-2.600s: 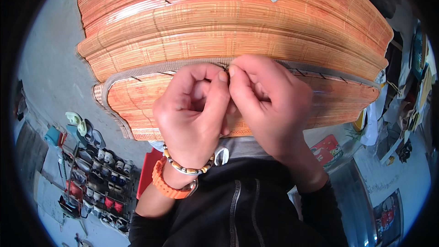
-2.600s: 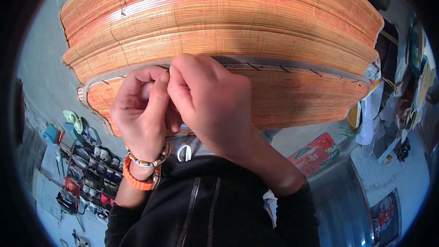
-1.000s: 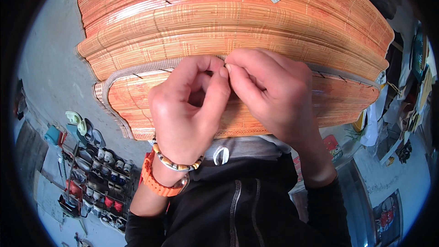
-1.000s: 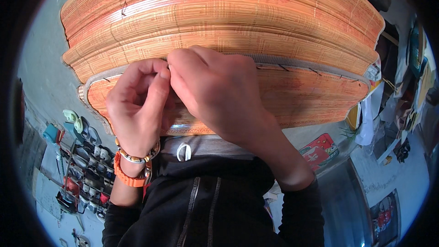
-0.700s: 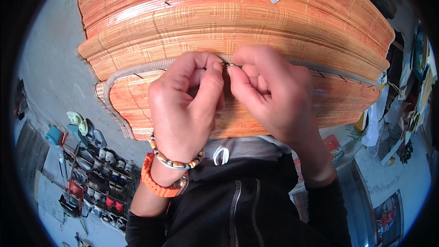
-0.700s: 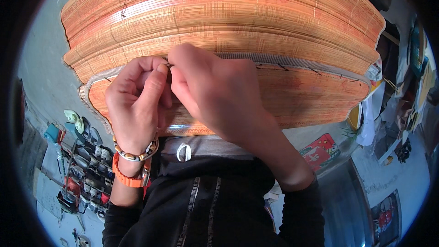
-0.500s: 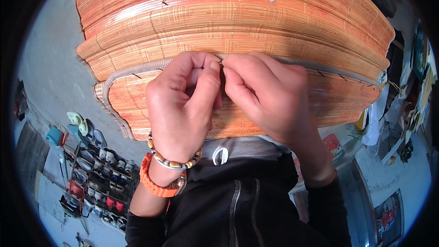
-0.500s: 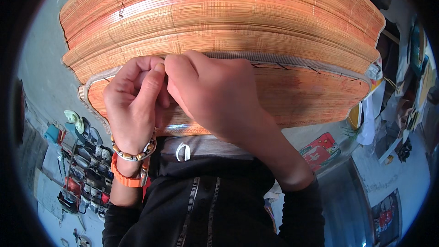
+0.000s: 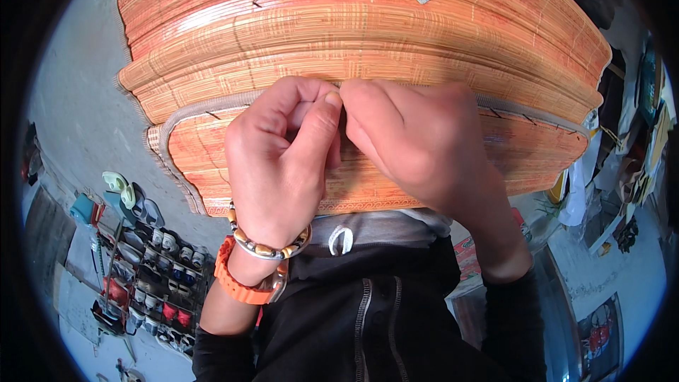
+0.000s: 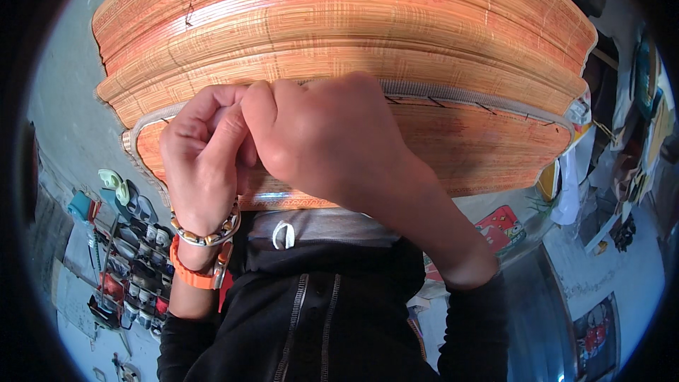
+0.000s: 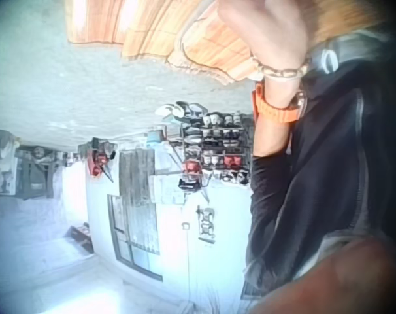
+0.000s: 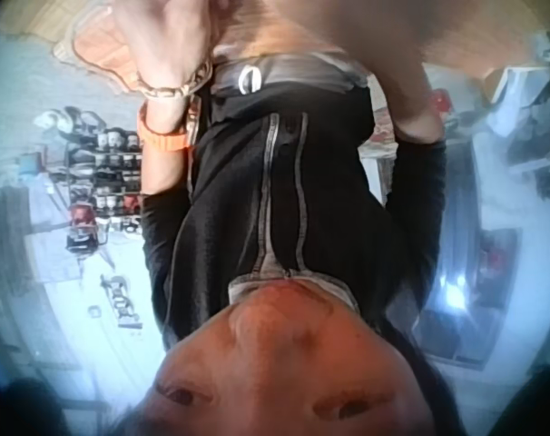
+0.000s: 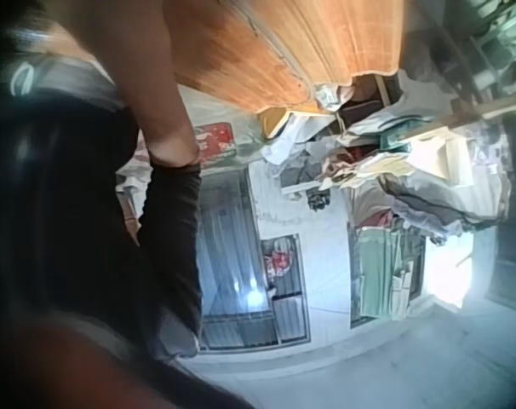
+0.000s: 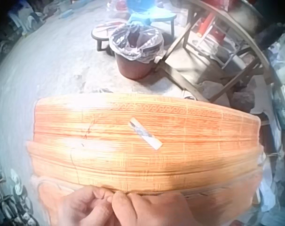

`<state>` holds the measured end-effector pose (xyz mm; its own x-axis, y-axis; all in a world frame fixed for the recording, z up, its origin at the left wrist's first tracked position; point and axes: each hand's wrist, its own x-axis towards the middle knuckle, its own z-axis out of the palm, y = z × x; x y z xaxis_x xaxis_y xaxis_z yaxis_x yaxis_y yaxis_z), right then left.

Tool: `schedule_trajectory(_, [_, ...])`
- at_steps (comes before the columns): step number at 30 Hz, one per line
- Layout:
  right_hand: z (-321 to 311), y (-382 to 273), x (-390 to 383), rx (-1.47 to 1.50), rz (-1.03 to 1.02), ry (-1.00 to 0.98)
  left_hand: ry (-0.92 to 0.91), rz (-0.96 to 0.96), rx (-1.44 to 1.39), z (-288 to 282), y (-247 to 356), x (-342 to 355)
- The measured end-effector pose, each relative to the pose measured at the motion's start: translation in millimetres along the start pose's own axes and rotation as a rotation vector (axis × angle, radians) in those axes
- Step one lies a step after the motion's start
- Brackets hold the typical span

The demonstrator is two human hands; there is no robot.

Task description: The person sews a strap onto a folded orange mat using a needle and thread. They pull the thread through the material, tie a knot, and then retrieve a spool of black thread to continue the task.

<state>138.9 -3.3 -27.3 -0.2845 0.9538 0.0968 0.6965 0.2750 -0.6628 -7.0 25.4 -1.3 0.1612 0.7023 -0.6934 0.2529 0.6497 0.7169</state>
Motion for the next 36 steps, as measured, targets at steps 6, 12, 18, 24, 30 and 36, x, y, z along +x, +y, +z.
schedule_trajectory(6, [13.5, 6.9, -2.3, 0.016, -0.033, 0.114, 0.027, 0.017, -0.039, 2.2, -4.2, 0.1])
schedule_trajectory(12, [15.1, 5.0, -4.2, 0.144, 0.088, 0.144, 0.028, -0.011, -0.019, 1.6, -1.4, 0.1])
schedule_trajectory(18, [9.3, 1.7, -3.9, 0.179, 0.165, 0.123, 0.065, 0.016, 0.022, 3.1, -2.6, 0.7])
schedule_trajectory(24, [8.8, 1.8, -2.6, 0.174, 0.183, 0.104, 0.063, 0.081, 0.234, 1.6, -2.3, 6.7])
schedule_trajectory(30, [7.8, 0.7, -3.2, 0.224, 0.248, 0.068, -0.031, 0.042, 0.364, -5.2, 6.3, 13.8])
schedule_trajectory(36, [1.8, -2.7, -2.0, 0.235, 0.327, 0.012, -0.141, -0.06, 0.229, -12.1, 11.3, 19.9])
